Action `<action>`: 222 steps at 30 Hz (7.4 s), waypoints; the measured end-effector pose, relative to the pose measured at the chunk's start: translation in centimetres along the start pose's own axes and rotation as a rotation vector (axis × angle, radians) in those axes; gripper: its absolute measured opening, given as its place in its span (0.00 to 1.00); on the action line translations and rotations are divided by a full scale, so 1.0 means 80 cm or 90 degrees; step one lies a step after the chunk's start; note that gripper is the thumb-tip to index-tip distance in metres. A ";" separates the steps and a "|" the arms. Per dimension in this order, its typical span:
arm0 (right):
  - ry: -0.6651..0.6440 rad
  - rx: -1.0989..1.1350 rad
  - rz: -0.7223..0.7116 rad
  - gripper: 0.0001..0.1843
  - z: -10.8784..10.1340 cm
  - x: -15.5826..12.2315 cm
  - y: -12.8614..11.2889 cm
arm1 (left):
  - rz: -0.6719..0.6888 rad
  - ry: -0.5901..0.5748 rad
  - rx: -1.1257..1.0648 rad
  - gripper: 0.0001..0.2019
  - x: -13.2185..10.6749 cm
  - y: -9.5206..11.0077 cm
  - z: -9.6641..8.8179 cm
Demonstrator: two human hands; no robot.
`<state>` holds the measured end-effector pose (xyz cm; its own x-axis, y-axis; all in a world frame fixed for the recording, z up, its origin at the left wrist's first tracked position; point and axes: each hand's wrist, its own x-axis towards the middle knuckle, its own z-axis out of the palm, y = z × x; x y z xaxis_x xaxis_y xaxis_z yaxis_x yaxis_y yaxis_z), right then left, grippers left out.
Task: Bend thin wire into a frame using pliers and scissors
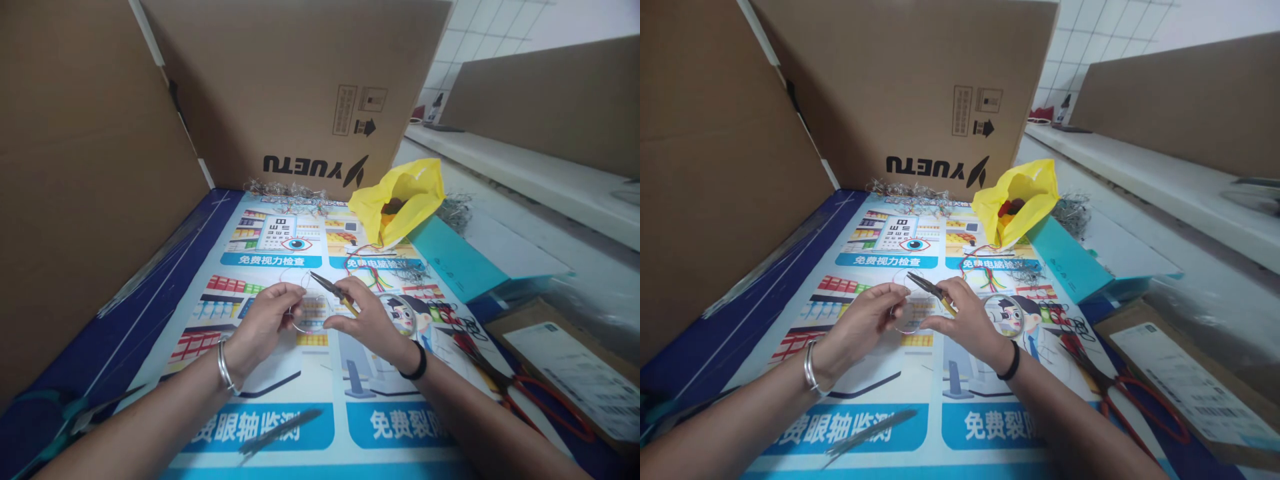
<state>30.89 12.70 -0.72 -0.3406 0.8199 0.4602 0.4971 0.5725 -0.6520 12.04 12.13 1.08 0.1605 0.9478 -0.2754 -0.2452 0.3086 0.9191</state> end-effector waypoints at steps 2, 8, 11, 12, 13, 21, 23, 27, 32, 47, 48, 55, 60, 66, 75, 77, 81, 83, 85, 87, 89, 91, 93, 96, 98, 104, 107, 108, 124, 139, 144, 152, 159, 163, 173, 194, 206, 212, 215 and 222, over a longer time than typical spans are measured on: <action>0.010 -0.004 -0.007 0.26 0.000 0.000 0.001 | -0.012 -0.003 -0.009 0.05 -0.001 0.000 0.001; 0.044 -0.026 0.000 0.23 0.000 0.002 0.004 | -0.034 -0.039 -0.030 0.05 -0.002 0.002 0.003; 0.059 -0.029 0.020 0.20 -0.002 0.003 0.008 | -0.027 -0.051 -0.039 0.05 -0.001 0.000 0.001; 0.058 -0.021 0.026 0.18 -0.003 0.003 0.009 | -0.025 -0.051 -0.046 0.05 -0.001 -0.001 0.000; 0.053 -0.008 0.031 0.18 -0.004 0.003 0.009 | -0.024 -0.049 -0.052 0.05 0.000 -0.001 -0.001; -0.003 0.051 0.021 0.25 -0.004 0.001 0.004 | -0.023 -0.038 -0.058 0.06 0.003 -0.006 -0.003; 0.005 0.050 0.023 0.24 -0.004 0.001 0.003 | -0.031 -0.050 -0.061 0.06 0.003 -0.005 -0.002; 0.024 0.049 0.029 0.22 -0.006 0.002 0.004 | -0.044 -0.067 -0.071 0.06 0.000 -0.003 -0.001; 0.046 0.048 0.019 0.22 -0.004 0.002 0.008 | -0.092 -0.117 -0.049 0.06 -0.005 -0.002 0.001; -0.111 -0.058 0.037 0.13 -0.058 0.019 0.011 | -0.098 -0.198 -0.018 0.06 -0.002 -0.004 -0.007; -0.139 -0.071 0.029 0.13 -0.066 0.020 0.013 | -0.094 -0.199 -0.015 0.06 0.000 -0.003 -0.009; -0.234 -0.096 -0.043 0.14 -0.086 0.021 0.022 | -0.100 -0.199 0.030 0.06 0.002 0.000 -0.013; -0.252 -0.128 -0.050 0.16 -0.072 0.019 0.024 | -0.122 -0.222 0.042 0.07 0.002 0.003 -0.011; -0.267 -0.143 -0.001 0.16 -0.065 0.017 0.022 | -0.117 -0.209 0.060 0.07 0.003 0.002 -0.012; -0.288 -0.166 0.047 0.17 -0.057 0.016 0.017 | -0.039 -0.093 0.078 0.06 0.002 -0.002 -0.006; -0.292 -0.167 0.050 0.16 -0.055 0.016 0.014 | -0.018 -0.065 0.100 0.07 0.000 -0.001 -0.002; -0.291 -0.158 0.065 0.16 -0.052 0.016 0.011 | 0.000 -0.029 0.145 0.06 -0.001 -0.002 0.003; -0.293 -0.136 0.075 0.15 -0.051 0.016 0.010 | 0.019 0.003 0.193 0.05 0.001 -0.003 0.002; -0.298 -0.111 0.089 0.16 -0.050 0.017 0.008 | 0.057 0.032 0.265 0.04 0.002 -0.004 -0.001; -0.302 -0.092 0.109 0.17 -0.050 0.017 0.006 | 0.087 0.047 0.328 0.04 0.003 -0.004 -0.003; -0.304 -0.078 0.128 0.18 -0.049 0.016 0.004 | 0.098 0.053 0.360 0.05 0.003 -0.004 -0.004; -0.306 -0.061 0.143 0.19 -0.049 0.016 0.003 | 0.101 0.053 0.366 0.05 0.003 -0.003 -0.005; -0.309 -0.044 0.151 0.20 -0.049 0.015 0.004 | 0.107 0.047 0.360 0.05 0.003 -0.003 -0.005; -0.310 -0.024 0.158 0.20 -0.048 0.014 0.006 | 0.111 0.026 0.341 0.05 0.004 -0.004 -0.006; -0.310 -0.009 0.163 0.20 -0.048 0.014 0.007 | 0.112 0.015 0.328 0.05 0.005 -0.006 -0.007; -0.306 -0.014 0.168 0.19 -0.048 0.015 0.007 | 0.125 0.024 0.317 0.04 0.007 -0.010 -0.009; -0.297 -0.035 0.155 0.19 -0.048 0.014 0.006 | 0.136 0.033 0.358 0.04 0.004 -0.004 -0.007; -0.295 -0.041 0.151 0.19 -0.047 0.014 0.006 | 0.143 0.039 0.377 0.04 0.003 -0.001 -0.006; -0.288 -0.066 0.151 0.19 -0.044 0.014 0.002 | 0.283 0.108 0.605 0.06 0.003 -0.009 -0.010; -0.269 -0.084 0.123 0.18 -0.047 0.016 0.004 | 0.113 -0.050 0.337 0.07 0.007 -0.004 -0.010; -0.274 -0.090 0.106 0.17 -0.048 0.016 0.004 | 0.041 -0.122 0.282 0.13 0.005 0.006 -0.010; -0.280 -0.092 0.093 0.16 -0.044 0.015 0.001 | -0.010 -0.162 0.083 0.13 0.006 0.000 -0.012; -0.247 -0.095 0.093 0.16 -0.037 0.012 -0.002 | -0.022 -0.176 0.088 0.11 0.006 0.005 -0.015; -0.211 -0.108 0.088 0.16 -0.026 0.008 0.001 | -0.036 -0.186 0.080 0.10 0.006 0.009 -0.016; -0.191 -0.103 0.075 0.17 -0.019 0.004 0.004 | -0.045 -0.201 0.057 0.07 0.007 0.005 -0.018; -0.143 -0.091 0.065 0.13 -0.001 -0.006 0.005 | -0.068 -0.178 0.075 0.07 0.009 0.006 -0.017; -0.115 -0.071 0.080 0.13 0.005 -0.008 0.005 | -0.077 -0.203 0.066 0.07 0.011 0.007 -0.017; -0.102 -0.058 0.084 0.14 0.008 -0.009 0.008 | -0.076 -0.208 0.067 0.07 0.012 0.005 -0.017; -0.096 -0.056 0.086 0.13 0.011 -0.010 0.011 | -0.080 -0.211 0.056 0.07 0.014 0.001 -0.019; -0.113 -0.065 0.085 0.12 0.010 -0.010 0.008 | -0.074 -0.207 0.055 0.08 0.015 -0.004 -0.020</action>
<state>30.88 12.40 -2.01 -0.3965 0.8817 0.2558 0.6220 0.4629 -0.6315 10.79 13.34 0.02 0.4819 0.8274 -0.2884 -0.1276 0.3919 0.9111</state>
